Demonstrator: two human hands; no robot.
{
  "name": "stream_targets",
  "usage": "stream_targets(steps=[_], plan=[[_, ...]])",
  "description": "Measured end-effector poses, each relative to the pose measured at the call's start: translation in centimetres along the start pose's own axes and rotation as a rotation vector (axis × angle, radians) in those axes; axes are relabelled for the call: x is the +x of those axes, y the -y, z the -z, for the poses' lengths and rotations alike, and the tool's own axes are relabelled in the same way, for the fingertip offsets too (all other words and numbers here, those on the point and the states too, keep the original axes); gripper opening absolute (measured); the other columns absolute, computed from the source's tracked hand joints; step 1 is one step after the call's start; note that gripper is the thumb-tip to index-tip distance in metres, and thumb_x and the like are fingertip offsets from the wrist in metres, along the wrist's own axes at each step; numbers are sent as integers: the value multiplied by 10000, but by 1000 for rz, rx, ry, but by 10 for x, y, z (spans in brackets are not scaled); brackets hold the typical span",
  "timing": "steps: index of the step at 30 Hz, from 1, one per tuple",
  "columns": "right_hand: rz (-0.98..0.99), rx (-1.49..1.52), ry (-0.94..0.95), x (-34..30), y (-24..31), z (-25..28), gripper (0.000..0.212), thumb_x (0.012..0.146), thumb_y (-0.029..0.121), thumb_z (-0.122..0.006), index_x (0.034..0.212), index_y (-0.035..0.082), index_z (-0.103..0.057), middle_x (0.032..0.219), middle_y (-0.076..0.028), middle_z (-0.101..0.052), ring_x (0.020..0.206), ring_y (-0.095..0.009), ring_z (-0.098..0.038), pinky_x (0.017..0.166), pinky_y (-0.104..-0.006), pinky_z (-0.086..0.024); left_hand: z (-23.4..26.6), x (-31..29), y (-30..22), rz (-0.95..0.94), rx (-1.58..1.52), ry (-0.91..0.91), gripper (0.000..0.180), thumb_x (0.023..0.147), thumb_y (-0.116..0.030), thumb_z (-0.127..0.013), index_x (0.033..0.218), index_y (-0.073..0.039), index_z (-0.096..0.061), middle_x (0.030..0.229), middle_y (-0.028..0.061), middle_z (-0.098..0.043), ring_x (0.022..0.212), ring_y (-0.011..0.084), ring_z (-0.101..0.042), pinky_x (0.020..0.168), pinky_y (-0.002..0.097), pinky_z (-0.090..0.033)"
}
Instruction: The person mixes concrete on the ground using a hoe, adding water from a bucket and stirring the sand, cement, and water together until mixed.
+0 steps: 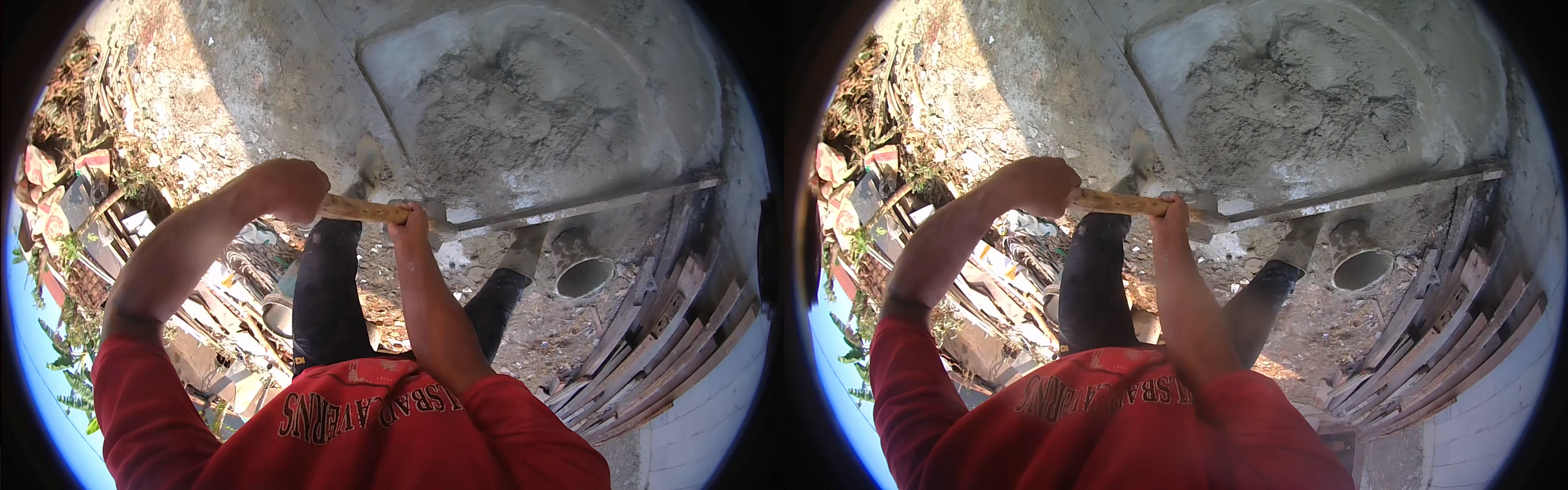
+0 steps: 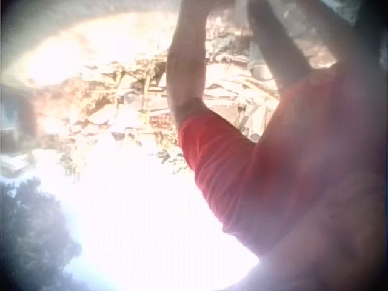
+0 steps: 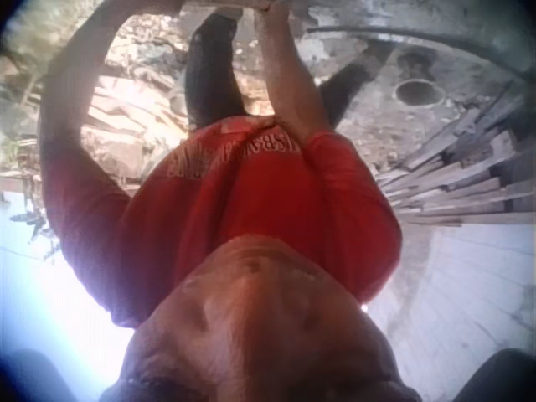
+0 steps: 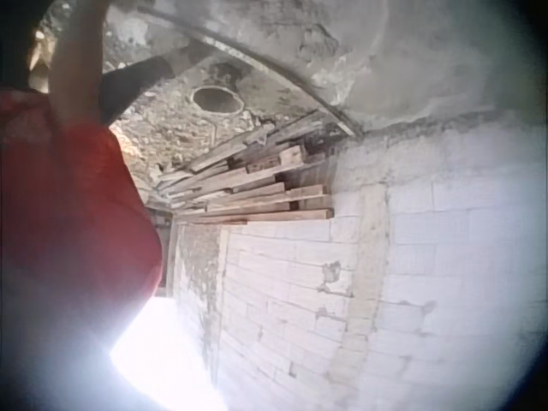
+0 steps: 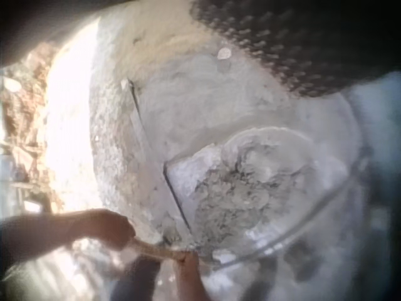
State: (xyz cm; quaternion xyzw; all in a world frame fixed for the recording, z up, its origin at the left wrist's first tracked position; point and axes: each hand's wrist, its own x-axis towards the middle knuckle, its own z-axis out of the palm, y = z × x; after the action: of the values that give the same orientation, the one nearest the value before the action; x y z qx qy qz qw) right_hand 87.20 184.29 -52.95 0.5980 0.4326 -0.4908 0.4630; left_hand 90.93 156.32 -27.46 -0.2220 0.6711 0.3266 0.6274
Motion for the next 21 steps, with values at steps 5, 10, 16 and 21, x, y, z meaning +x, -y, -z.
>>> stream_targets(steps=[5,10,16,21], plan=[[9,63,150,-16,23,-140,44,863,70,-483,844,37,-505,832,-106,-582,760,-288,-621,739,-458,-544,107,-48,17,150,9,-173,269,605,-76,-683,873,-49,-703,788,133,-683,774,314,-677,691,445,-534],[67,37,233,-79,109,-128,82,875,67,-478,852,7,-528,858,-125,-592,809,-287,-618,732,-444,-537,130,-100,-57,2,92,-302,308,587,-90,-696,887,-18,-703,791,153,-683,745,321,-676,674,442,-521],[269,-490,335,-178,413,41,233,963,177,-562,767,80,-483,641,-65,-496,643,-277,-558,701,-444,-507,-46,-154,-208,-355,-1275,-656,366,944,-311,-671,1194,-48,-623,954,42,-681,823,136,-622,743,289,-493],[440,-1210,147,-317,662,192,202,907,243,-650,803,124,-525,582,-16,-495,450,-171,-506,441,-347,-468,-441,-100,-238,822,-1409,-1095,362,932,-319,-647,939,40,-691,762,90,-695,605,140,-610,585,303,-502]])
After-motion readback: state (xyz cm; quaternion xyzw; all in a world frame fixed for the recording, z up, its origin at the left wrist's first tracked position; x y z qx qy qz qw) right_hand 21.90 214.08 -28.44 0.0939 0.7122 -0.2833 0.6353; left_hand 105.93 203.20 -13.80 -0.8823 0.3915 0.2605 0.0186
